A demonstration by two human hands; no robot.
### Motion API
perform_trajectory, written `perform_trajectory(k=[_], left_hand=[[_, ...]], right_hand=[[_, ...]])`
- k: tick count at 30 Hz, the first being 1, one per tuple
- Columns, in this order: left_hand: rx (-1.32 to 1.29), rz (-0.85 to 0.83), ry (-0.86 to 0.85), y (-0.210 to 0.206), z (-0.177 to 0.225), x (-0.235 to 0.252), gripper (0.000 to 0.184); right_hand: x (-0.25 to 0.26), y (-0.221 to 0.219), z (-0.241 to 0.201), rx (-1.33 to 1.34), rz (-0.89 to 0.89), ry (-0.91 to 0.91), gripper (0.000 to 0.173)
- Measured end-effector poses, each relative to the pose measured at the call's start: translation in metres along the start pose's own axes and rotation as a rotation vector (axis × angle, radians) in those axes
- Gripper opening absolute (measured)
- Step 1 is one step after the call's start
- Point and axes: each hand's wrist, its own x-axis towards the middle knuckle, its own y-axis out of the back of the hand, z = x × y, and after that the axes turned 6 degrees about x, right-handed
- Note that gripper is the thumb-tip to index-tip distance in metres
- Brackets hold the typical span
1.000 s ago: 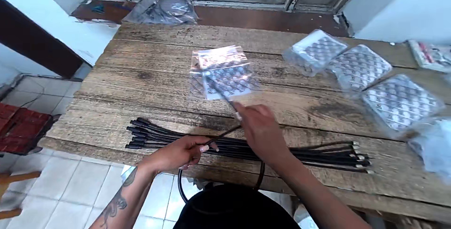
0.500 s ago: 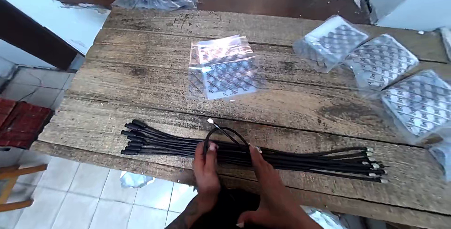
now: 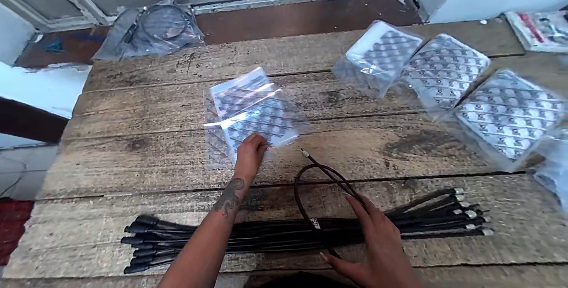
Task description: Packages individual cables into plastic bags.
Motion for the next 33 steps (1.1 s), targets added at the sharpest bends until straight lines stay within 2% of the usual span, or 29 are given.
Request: perform_trajectory(k=[5,7,9,12,14,17,21,23,24,26,28,30,32,33], left_hand=[[0.235,-0.065,-0.084,0.038,0.021,-0.011,0.019],[0.303,0.010,-0.150,0.042,0.006,-0.031,0.017],[0.393,0.085,-0.191,0.042,-0.009,-0.062,0.025],[0.557,0.193,-0.322,0.036,0.007,-0.118,0.039],[0.550,0.244,-0.356,0.030,0.032,-0.144,0.044],[0.432,0.213,-0.348,0.023,0.064,-0.165,0.044],[0.261,0.186,-0.460,0.020,0.098,-0.191,0.044],[0.169,0.200,-0.363,0.020,0.108,-0.211,0.044],[0.105,0.191,-0.216,0.022,0.109,-0.221,0.039],[0.015,0.149,0.190,0.024,0.098,-0.229,0.035],[-0.082,0.013,0.472,0.021,0.080,-0.234,0.034],[-0.204,-0.213,0.478,0.022,0.084,-0.241,0.033],[-0.307,-0.387,0.277,0.023,0.098,-0.252,0.029],[-0.337,-0.416,0.180,0.022,0.103,-0.258,0.028]], right_hand=[[0.013,0.006,-0.016,-0.084,0.016,0.111,0.117],[0.010,0.012,-0.025,-0.086,-0.063,0.154,0.112],[0.007,0.014,-0.037,-0.074,-0.182,0.188,0.111],[0.012,-0.010,-0.046,-0.008,-0.140,0.251,0.107],[0.022,-0.024,-0.046,0.063,-0.086,0.154,0.099],[0.010,-0.034,-0.050,0.141,-0.098,-0.046,0.089],[-0.015,-0.054,-0.058,0.178,0.011,-0.066,0.069],[-0.007,-0.056,-0.064,0.191,0.010,-0.184,0.064],[-0.005,-0.056,-0.066,0.191,-0.001,-0.227,0.069],[-0.009,-0.060,-0.068,0.192,-0.002,-0.235,0.083],[-0.019,-0.066,-0.073,0.188,-0.005,-0.199,0.083],[-0.024,-0.075,-0.081,0.158,0.023,-0.132,0.075],[-0.018,-0.088,-0.085,0.092,0.112,-0.025,0.072],[-0.010,-0.093,-0.086,0.051,0.114,-0.008,0.077]])
